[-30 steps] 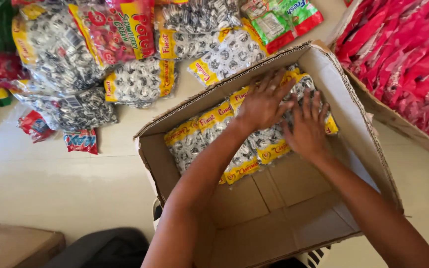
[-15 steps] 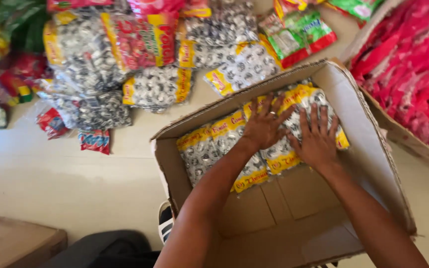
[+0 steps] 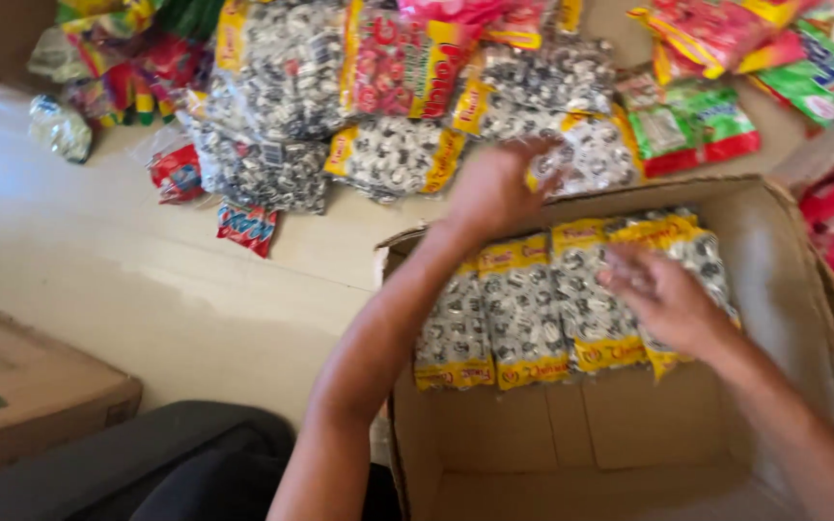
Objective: The person picks up plastic bags of candy from the floor and places them into a cardboard box, arranging them in rows.
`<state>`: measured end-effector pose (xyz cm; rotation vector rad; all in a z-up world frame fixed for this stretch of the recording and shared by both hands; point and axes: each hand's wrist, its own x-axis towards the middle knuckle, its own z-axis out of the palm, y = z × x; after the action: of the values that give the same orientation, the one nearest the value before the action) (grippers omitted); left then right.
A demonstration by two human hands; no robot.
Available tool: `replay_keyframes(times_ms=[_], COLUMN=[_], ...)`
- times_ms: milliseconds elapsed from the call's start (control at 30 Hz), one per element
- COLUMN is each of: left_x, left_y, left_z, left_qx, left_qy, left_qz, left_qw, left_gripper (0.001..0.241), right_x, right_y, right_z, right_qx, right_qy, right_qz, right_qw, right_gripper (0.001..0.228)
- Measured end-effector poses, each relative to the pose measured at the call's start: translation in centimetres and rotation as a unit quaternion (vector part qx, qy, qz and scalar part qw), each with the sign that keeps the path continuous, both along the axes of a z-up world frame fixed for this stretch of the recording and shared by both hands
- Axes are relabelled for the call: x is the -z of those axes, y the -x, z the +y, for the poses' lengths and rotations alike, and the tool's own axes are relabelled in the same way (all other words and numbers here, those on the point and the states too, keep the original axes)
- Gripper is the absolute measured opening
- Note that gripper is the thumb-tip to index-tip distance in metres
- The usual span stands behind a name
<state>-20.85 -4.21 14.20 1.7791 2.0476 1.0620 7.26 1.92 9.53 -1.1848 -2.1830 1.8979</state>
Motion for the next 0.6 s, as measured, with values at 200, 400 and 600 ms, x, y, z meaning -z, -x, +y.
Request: replay_keyframes(times_ms=[200,400,600], left_x=[4.4,15.4,12.2], left_y=[9.1,9.7,6.7], left_z=[0.9,5.4,6.1], left_qx=[-0.147,-0.044,-0.039], left_qy=[0.112,0.275,0.427], left_qz=[-0.073,0.004,0.102], left_qw=[0.980,0.961,0.898], left_gripper=[0.038,0.057,0.078], right_x=[-5.0,0.2,5.3], right_y=[9.7,16.8,19.0], right_z=[6.4,11.8,11.6], right_qx=[-0.011,-0.078,-0.221], right_qy=[-0.177,-0.268,-0.314], right_qz=[0.016,-0.156,-0.290], right_qw=[0.984,0.947,0.877], right_gripper=[0.050,0.069,0.097])
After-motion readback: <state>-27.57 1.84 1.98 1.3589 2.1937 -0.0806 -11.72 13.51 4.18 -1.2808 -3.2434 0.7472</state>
